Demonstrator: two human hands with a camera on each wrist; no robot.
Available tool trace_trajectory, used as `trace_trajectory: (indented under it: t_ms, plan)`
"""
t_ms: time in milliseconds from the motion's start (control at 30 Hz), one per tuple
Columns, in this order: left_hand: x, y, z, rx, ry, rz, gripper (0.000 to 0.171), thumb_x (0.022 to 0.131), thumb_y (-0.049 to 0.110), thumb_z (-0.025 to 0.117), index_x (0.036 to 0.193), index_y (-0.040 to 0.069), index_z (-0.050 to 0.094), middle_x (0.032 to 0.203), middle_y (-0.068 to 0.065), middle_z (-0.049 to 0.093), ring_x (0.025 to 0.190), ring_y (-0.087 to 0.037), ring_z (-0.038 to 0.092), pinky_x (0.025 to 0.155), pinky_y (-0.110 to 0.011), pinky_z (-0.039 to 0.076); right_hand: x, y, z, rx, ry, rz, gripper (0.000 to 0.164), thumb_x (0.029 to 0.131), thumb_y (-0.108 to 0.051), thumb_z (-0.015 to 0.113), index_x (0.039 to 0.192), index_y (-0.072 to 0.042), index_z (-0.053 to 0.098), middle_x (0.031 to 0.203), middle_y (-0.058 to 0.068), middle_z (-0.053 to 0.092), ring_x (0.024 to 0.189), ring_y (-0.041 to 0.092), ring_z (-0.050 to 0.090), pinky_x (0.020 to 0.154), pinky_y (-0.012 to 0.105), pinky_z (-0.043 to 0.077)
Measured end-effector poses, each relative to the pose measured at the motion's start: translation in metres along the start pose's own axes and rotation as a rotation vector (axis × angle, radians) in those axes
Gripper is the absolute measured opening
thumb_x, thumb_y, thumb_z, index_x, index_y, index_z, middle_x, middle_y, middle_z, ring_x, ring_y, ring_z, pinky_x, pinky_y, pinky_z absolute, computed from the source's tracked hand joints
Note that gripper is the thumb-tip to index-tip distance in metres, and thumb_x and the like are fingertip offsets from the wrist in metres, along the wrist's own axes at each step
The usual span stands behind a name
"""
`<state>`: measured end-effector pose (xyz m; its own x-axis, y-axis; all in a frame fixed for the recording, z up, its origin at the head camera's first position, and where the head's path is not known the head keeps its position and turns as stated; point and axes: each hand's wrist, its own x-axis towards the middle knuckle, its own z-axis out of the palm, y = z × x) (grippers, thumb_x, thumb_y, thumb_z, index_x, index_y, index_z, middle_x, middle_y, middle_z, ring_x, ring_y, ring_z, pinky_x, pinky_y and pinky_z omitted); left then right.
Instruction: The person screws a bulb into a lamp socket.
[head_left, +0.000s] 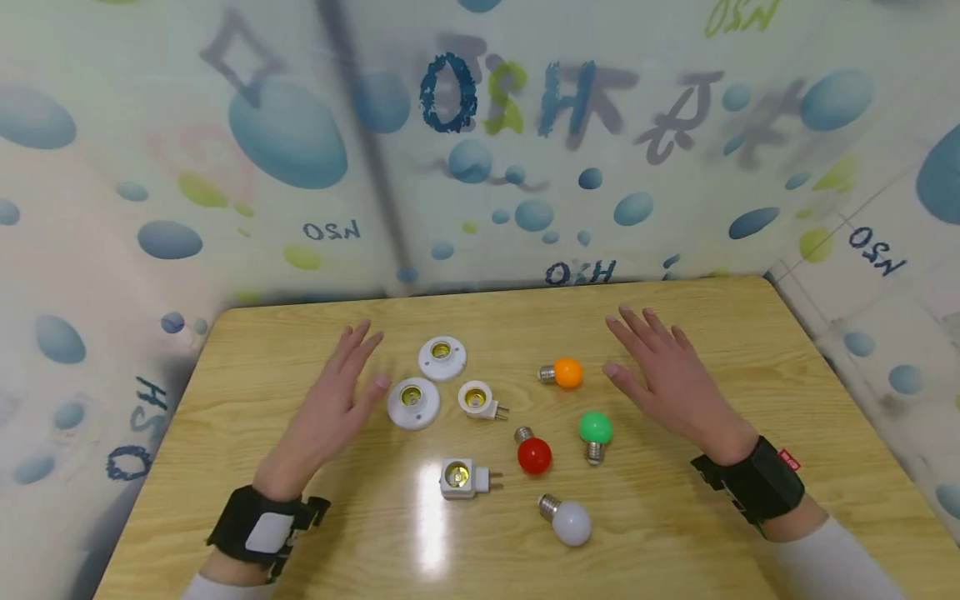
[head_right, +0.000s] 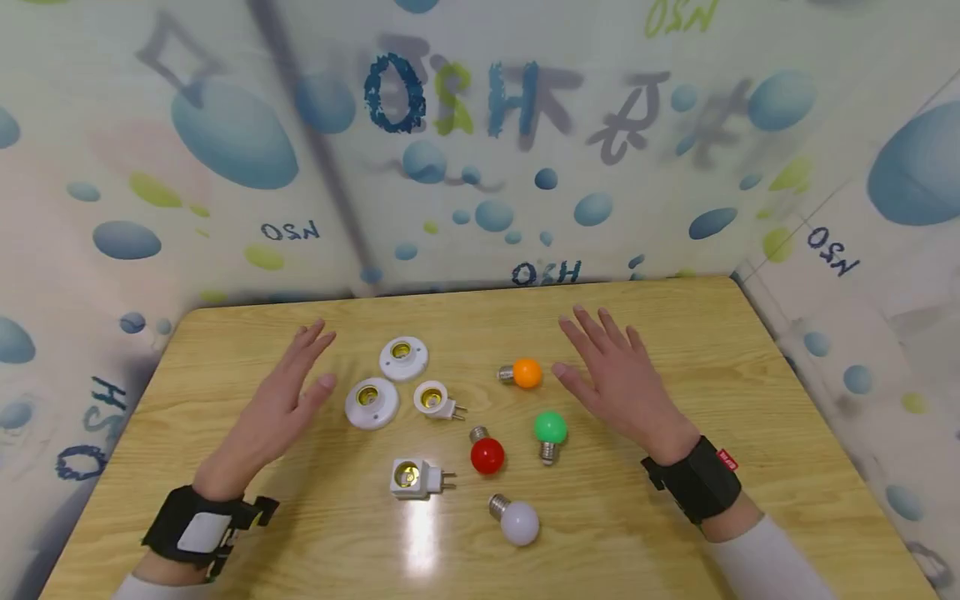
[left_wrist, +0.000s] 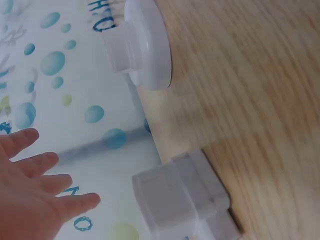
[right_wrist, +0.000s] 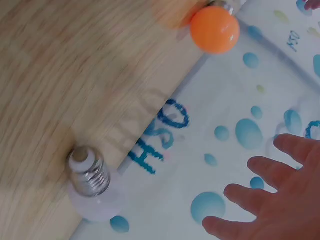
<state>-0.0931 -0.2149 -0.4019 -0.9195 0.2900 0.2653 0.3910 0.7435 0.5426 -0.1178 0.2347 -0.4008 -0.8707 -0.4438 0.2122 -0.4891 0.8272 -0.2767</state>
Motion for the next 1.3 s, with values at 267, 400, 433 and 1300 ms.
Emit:
trace_trajectory:
  t_ms: [267,400,433,1300]
  plan:
    - [-0.003,0.008,0.011,-0.034,-0.067,0.028,0.063,0.096,0.037,0.057,0.150,0.011,0.036,0.151,-0.014,0.036,0.138,-0.033,0.030,0.106,-0.055,0.029,-0.002,-0.020,0.006,0.000,-0.009,-0.059,0.065,0.098,-0.046,0.047,0.154,-0.015,0.030,0.158,0.009,0.023,0.143,0.035,0.016,0.108,0.061,0.016]
    - [-0.006,0.016,0.020,-0.105,-0.124,0.186,0.071,0.086,0.036,0.069,0.147,0.012,0.041,0.150,-0.011,0.037,0.137,-0.030,0.033,0.105,-0.054,0.030,-0.004,-0.028,0.007,0.001,-0.022,-0.071,0.066,0.098,-0.047,0.047,0.154,-0.016,0.030,0.159,0.008,0.021,0.144,0.033,0.016,0.109,0.060,0.017]
    - [-0.007,0.019,0.022,-0.120,-0.148,0.226,0.073,0.084,0.037,0.071,0.146,0.012,0.042,0.150,-0.010,0.038,0.137,-0.028,0.033,0.105,-0.053,0.031,-0.004,-0.030,0.007,-0.001,-0.023,-0.073,0.066,0.098,-0.048,0.047,0.154,-0.016,0.030,0.159,0.007,0.021,0.144,0.033,0.016,0.109,0.059,0.017]
    - [-0.011,0.055,0.068,-0.035,-0.582,0.197,0.037,0.074,0.034,0.077,0.102,0.028,0.054,0.095,0.017,0.052,0.083,-0.002,0.049,0.070,-0.021,0.045,-0.010,-0.069,0.015,-0.025,-0.014,-0.206,0.052,0.093,-0.045,0.058,0.135,-0.014,0.058,0.144,0.007,0.047,0.138,0.030,0.031,0.107,0.052,0.028]
